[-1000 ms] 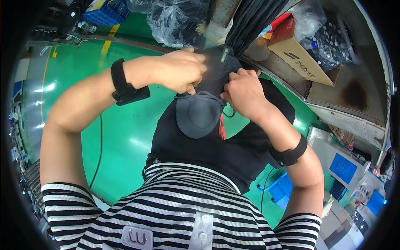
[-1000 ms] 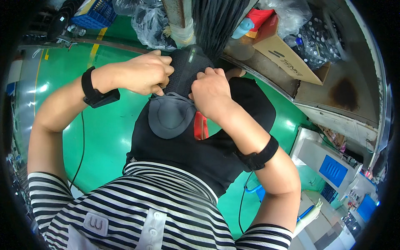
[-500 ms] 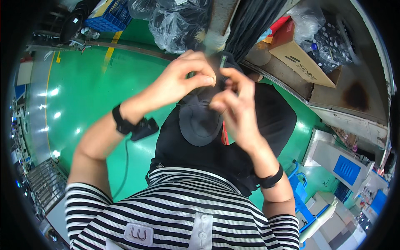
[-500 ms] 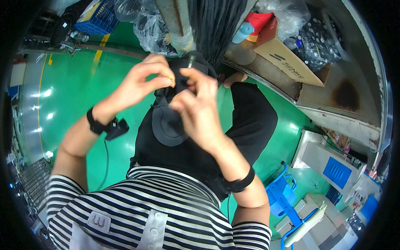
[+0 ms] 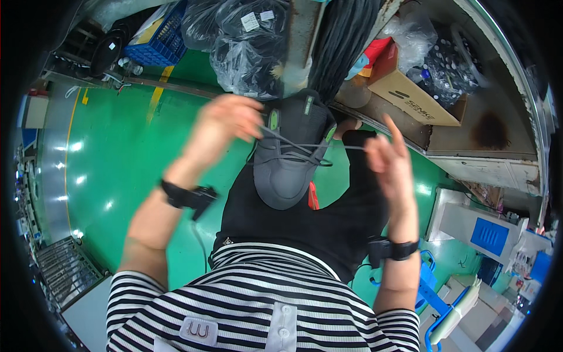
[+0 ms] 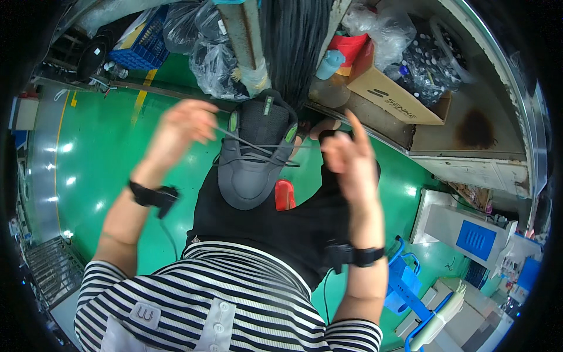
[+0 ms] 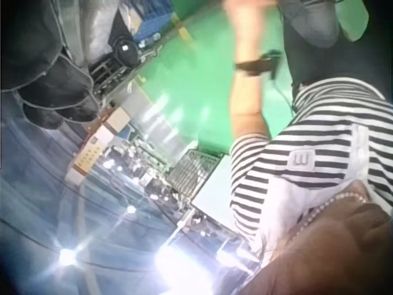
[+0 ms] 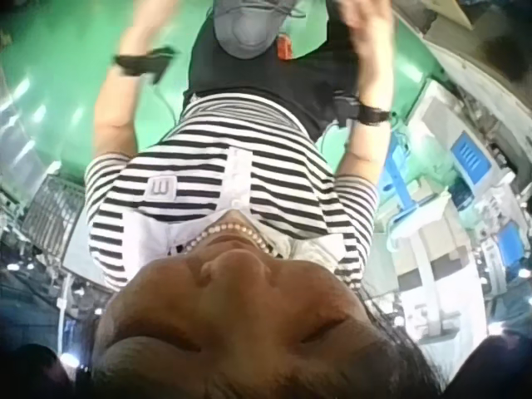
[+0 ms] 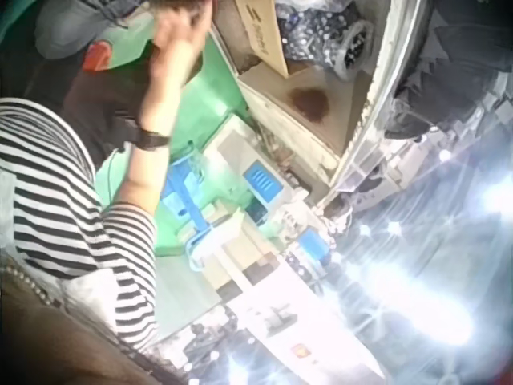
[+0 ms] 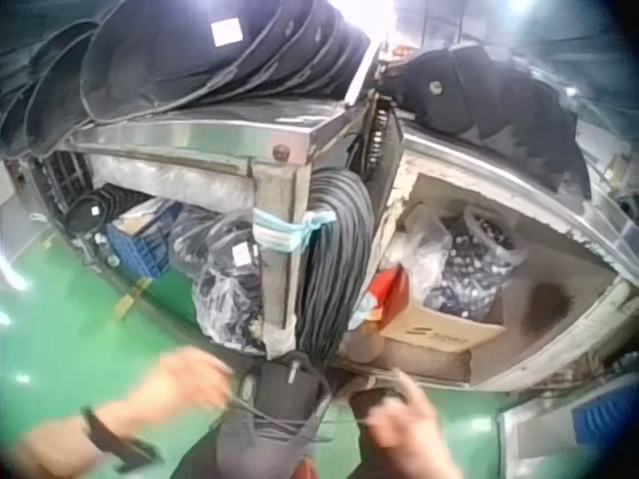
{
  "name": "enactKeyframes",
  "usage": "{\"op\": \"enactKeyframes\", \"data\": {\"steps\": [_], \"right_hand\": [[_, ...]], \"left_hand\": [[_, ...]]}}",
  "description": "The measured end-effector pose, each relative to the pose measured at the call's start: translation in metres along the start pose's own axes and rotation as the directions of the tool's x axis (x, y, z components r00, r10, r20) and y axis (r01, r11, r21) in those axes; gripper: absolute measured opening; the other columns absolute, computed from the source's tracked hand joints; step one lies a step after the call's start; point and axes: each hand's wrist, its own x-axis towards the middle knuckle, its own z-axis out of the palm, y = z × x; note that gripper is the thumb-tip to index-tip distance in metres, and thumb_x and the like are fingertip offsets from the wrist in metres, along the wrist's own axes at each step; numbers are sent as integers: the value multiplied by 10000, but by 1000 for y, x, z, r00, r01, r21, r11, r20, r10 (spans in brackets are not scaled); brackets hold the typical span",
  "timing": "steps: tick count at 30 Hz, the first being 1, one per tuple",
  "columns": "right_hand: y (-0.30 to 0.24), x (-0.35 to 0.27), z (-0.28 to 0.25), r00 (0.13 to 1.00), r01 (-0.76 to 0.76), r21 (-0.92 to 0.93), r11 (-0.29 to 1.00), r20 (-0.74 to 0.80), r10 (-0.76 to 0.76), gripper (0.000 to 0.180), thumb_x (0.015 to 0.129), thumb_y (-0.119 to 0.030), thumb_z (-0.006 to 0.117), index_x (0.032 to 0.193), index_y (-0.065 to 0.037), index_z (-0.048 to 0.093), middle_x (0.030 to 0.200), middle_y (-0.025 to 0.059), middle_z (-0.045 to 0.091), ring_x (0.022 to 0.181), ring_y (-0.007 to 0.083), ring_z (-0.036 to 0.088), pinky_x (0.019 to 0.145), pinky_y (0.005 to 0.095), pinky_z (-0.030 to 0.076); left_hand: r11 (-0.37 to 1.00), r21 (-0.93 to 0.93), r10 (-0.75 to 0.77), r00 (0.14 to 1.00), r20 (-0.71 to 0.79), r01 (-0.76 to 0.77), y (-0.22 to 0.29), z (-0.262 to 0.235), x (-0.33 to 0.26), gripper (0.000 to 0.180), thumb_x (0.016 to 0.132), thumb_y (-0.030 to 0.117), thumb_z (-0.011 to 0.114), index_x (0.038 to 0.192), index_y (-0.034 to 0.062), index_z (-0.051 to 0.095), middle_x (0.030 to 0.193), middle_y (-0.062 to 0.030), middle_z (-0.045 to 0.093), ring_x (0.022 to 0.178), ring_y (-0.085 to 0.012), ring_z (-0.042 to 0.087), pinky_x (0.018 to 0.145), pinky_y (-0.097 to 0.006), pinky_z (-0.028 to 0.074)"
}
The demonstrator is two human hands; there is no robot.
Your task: The recorder is threading laces through the eyelets of a shoe upper and tying them.
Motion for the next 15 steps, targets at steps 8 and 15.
{"op": "enactKeyframes", "data": {"steps": [8, 15], "right_hand": [[-28, -62, -139, 664, -25, -186, 982, -738, -123, 168, 955, -221, 550, 1038, -96, 624, 628, -89, 463, 483, 12, 352, 417, 193, 250], [82, -4, 48, 985, 31, -345, 938, -146, -86, 73, 891, -78, 674, 940, -27, 688, 671, -82, 572, 607, -14, 434, 516, 187, 329]], "left_hand": [[956, 294, 234, 639, -732, -13, 45, -199, -55, 191, 949, 141, 573, 1074, 5, 625, 899, -87, 665, 814, -154, 644, 758, -287, 546], [141, 955, 535, 832, 149, -261, -54, 7, 14, 99, 865, 120, 673, 930, 50, 648, 815, -95, 639, 848, -251, 600, 756, -359, 462]]}}
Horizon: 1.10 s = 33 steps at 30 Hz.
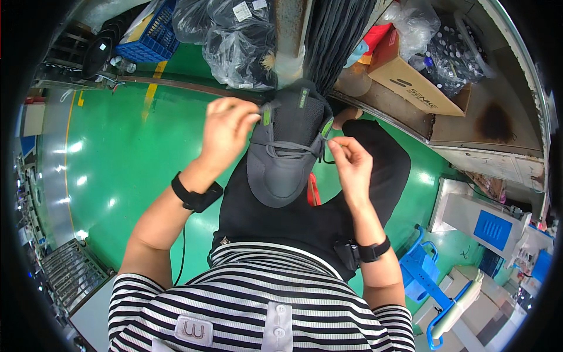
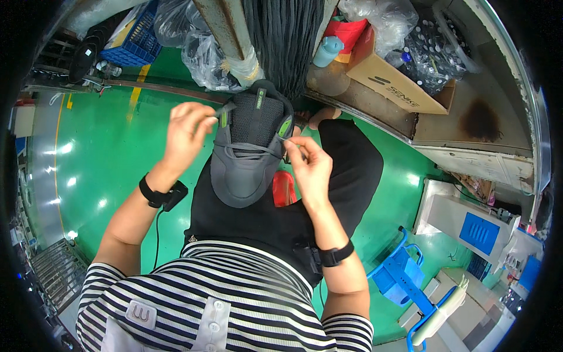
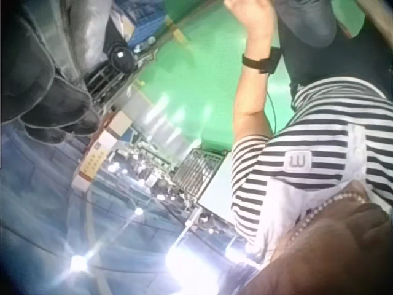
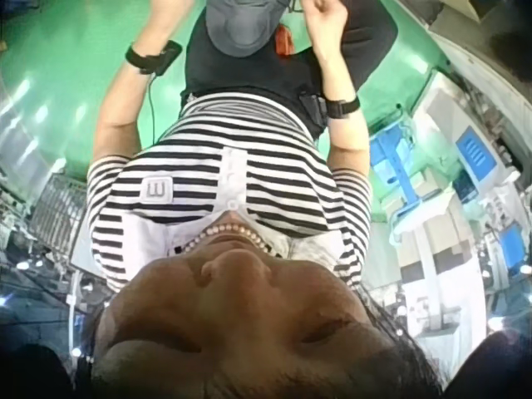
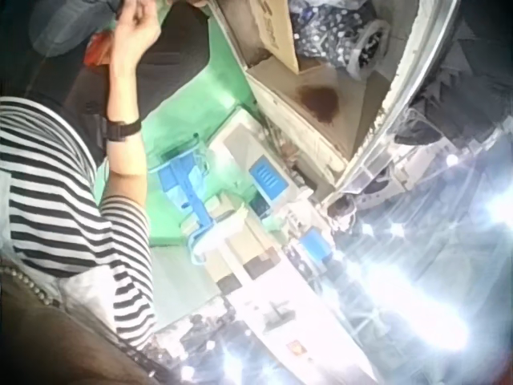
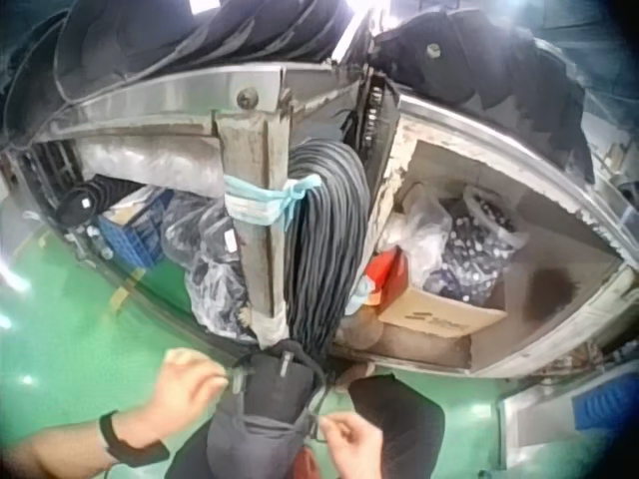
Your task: The recorder is threading laces through the eyelets of a shoe upper and tying them.
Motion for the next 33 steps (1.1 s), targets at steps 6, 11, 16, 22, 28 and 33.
{"op": "enactKeyframes", "data": {"steps": [6, 11, 16, 22, 28, 33], "right_hand": [[-13, -4, 15, 1000, -21, -302, 953, -28, 13, 95, 863, -107, 697, 892, -17, 702, 570, -35, 558, 545, 10, 428, 498, 223, 362], [-24, 7, 6, 944, -284, -95, 954, 149, 296, 139, 857, -124, 699, 826, 11, 687, 579, -70, 556, 509, 36, 408, 510, 225, 345], [-41, 24, 11, 901, -353, -118, 928, 224, 371, 138, 855, -150, 667, 813, -19, 677, 551, -45, 531, 472, 73, 456, 470, 254, 330], [-62, 30, 20, 837, 547, -782, 298, 502, -219, 108, 826, -162, 641, 831, -61, 604, 648, 130, 628, 657, 316, 650, 567, 422, 496], [-54, 22, 5, 845, 534, -736, 416, 452, -285, 135, 880, -199, 637, 855, -74, 595, 726, 95, 637, 652, 304, 644, 556, 390, 496], [-56, 22, 5, 867, 490, -768, 412, 382, -319, 281, 782, -153, 732, 1013, -110, 579, 918, 89, 617, 695, 293, 654, 571, 366, 511]], "left_hand": [[592, -657, -401, 878, 263, 467, 47, -16, 3, 33, 923, 1, 593, 918, 7, 625, 813, -22, 604, 810, -105, 581, 713, -260, 464], [564, -582, -478, 806, 348, 586, 51, -23, -4, 41, 936, 49, 621, 931, 12, 637, 670, 88, 445, 618, -5, 379, 561, -204, 305], [548, -576, -522, 786, 333, 607, 55, -27, -6, 48, 910, 76, 664, 899, 29, 669, 597, 116, 374, 559, -6, 291, 541, -210, 241], [962, -139, -244, 969, -42, 236, 56, -28, -3, 65, 760, 114, 759, 782, 120, 698, 519, 3, 481, 452, -153, 386, 580, -309, 322], [981, -58, -184, 982, 46, 187, 55, -21, -3, 76, 744, 96, 712, 711, 130, 652, 576, 43, 522, 648, -146, 489, 726, -288, 328], [878, -288, -322, 917, 233, 382, 54, -6, 9, 78, 772, 122, 695, 730, 79, 646, 642, 4, 573, 710, -164, 522, 731, -300, 396]]}}
